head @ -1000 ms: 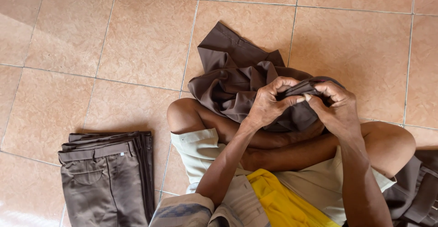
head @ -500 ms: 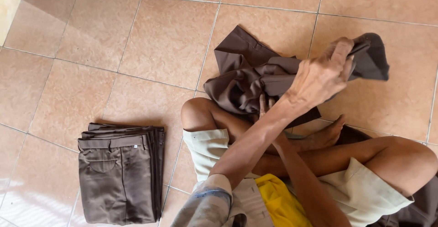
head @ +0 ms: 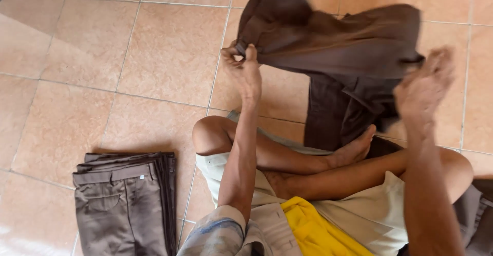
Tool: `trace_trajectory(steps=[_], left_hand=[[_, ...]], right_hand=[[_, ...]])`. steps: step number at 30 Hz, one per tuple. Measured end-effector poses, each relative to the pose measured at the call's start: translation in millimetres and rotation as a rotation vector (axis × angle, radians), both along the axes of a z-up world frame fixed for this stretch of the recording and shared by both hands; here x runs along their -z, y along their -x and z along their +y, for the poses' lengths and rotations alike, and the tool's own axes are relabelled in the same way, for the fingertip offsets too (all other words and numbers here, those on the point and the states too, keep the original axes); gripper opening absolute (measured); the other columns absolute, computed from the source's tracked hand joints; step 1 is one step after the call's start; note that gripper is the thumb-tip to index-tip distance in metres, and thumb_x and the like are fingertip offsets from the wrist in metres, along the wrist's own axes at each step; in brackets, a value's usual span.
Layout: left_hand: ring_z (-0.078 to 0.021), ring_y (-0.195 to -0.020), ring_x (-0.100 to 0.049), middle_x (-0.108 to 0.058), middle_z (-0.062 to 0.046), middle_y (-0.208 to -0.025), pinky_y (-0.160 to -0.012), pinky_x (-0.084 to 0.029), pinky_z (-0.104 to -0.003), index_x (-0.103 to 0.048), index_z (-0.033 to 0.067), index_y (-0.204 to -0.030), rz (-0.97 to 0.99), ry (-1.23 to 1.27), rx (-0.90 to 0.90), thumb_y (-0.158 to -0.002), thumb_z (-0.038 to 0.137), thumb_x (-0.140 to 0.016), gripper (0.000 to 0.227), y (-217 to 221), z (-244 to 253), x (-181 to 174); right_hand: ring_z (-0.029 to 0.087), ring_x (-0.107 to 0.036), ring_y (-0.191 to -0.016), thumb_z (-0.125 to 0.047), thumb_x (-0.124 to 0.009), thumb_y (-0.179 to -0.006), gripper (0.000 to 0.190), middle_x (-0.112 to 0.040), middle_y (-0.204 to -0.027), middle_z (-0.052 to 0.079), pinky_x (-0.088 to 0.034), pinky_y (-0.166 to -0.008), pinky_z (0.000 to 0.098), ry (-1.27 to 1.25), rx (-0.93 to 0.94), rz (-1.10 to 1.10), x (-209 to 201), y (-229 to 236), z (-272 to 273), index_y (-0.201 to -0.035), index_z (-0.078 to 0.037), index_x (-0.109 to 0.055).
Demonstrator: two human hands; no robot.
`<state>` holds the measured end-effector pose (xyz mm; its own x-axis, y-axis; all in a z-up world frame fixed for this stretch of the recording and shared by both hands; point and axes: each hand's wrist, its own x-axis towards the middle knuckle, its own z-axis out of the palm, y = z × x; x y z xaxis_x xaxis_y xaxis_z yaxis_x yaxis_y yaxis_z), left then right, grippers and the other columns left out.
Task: A person sitting on the floor carefully unfolds, smooths, and folds a pair of brown trousers.
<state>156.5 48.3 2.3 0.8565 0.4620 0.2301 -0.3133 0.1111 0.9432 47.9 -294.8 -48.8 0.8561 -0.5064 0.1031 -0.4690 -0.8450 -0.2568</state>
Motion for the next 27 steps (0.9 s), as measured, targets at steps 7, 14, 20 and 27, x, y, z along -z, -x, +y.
trace_trajectory(steps=[7, 14, 20, 27], left_hand=[[-0.0117, -0.075, -0.039, -0.046, -0.002, -0.087, -0.074, -0.042, -0.025, -0.037, 0.0109, -0.084, -0.121, 0.02, -0.081, -0.082, 0.0, -0.062, 0.027, -6, 11, -29], [-0.0176, -0.09, -0.054, -0.058, -0.009, -0.103, -0.085, -0.05, -0.034, -0.039, 0.0135, -0.082, -0.158, -0.014, -0.102, -0.083, -0.002, -0.063, 0.028, 6, 53, -41], [-0.011, -0.08, -0.046, -0.053, -0.003, -0.088, -0.081, -0.044, -0.024, -0.049, 0.0061, -0.088, -0.065, 0.126, -0.117, -0.086, -0.002, -0.063, 0.016, 22, 55, -13], [-0.0138, -0.093, -0.052, -0.057, -0.009, -0.09, -0.089, -0.044, -0.034, -0.045, 0.0098, -0.081, -0.106, 0.015, -0.279, -0.077, -0.005, -0.071, 0.03, 0, 57, 10]], right_hand=[[0.051, -0.064, -0.087, -0.04, -0.063, -0.08, 0.086, -0.043, -0.133, 0.032, -0.055, -0.075, 0.0555, -0.182, -0.36, 0.365, 133, 42, 110, -0.148, -0.005, -0.023], [0.031, -0.066, -0.059, -0.007, -0.054, -0.085, 0.023, -0.071, -0.077, 0.022, -0.051, -0.051, 0.0404, 0.324, -0.259, 0.324, 242, 27, -110, -0.084, 0.003, -0.075], [0.035, -0.079, -0.082, -0.038, -0.072, -0.093, 0.041, -0.081, -0.098, 0.021, -0.062, -0.066, 0.0453, 0.191, -0.017, 0.601, 117, 43, -113, -0.107, -0.001, -0.081], [0.045, -0.07, -0.108, -0.003, -0.073, -0.088, 0.079, -0.038, -0.157, 0.02, -0.059, -0.093, 0.0578, -0.034, -0.439, 0.129, 99, -25, 35, -0.155, -0.014, -0.033]])
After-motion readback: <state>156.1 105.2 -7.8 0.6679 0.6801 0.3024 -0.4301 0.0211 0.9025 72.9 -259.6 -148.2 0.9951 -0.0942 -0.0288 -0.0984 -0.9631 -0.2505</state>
